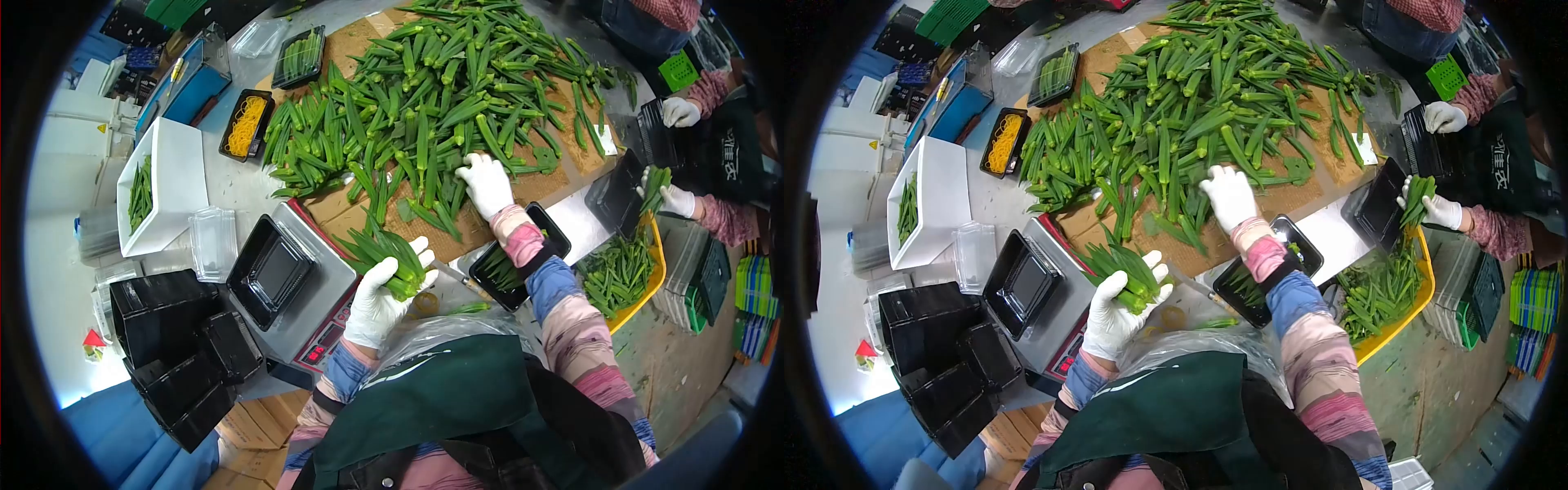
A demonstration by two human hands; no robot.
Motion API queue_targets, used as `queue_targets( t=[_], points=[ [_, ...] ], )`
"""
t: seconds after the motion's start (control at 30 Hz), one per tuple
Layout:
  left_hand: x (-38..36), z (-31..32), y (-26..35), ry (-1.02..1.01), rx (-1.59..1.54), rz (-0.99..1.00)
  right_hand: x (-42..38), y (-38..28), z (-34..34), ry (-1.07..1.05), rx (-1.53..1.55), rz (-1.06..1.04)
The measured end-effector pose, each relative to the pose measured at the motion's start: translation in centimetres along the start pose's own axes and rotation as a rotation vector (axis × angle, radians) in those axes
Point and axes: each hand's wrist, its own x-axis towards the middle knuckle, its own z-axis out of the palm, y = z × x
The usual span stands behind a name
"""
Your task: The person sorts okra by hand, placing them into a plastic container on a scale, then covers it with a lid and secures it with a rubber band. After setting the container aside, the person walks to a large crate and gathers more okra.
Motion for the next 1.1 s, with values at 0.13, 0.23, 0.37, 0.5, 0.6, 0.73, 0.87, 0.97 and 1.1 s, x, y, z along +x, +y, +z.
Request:
queue_targets(
  t=[0.13,0.23,0.37,0.5,0.6,0.73,0.87,0.97,1.1],
  points=[
    [-0.4,-0.2,0.5,0.028,0.002,0.023,-1.2,1.7,-5.2,-0.089,0.266,0.137],
    [0.0,-0.3,0.5,-0.003,-0.013,0.019,-2.4,1.6,-8.5,-0.305,0.926,0.496],
    [0.7,-0.2,-0.1,-0.062,-0.024,-0.017,-4.6,-0.4,-10.8,-0.384,1.536,0.652],
    [0.6,0.9,-0.3,-0.051,-0.021,-0.029,-5.5,-4.2,-10.5,-0.306,1.681,0.571],
    [0.2,1.4,-0.5,-0.058,-0.042,-0.001,-7.1,-8.9,-9.1,-0.097,0.943,0.19],
    [-0.4,-1.6,-0.8,0.051,-0.037,0.015,-7.3,-14.4,-12.0,-0.249,0.359,0.014],
    [-1.3,-2.2,-0.1,0.067,-0.163,0.1,-6.1,-12.9,-11.0,-0.218,0.967,-0.078],
    [-1.9,-2.1,0.8,-0.003,-0.126,0.173,-4.1,-11.9,-9.4,-0.14,1.144,0.2],
    [-2.1,-2.6,1.8,-0.06,-0.101,0.19,0.9,-8.3,-2.4,0.003,0.445,0.574]
  ],
)
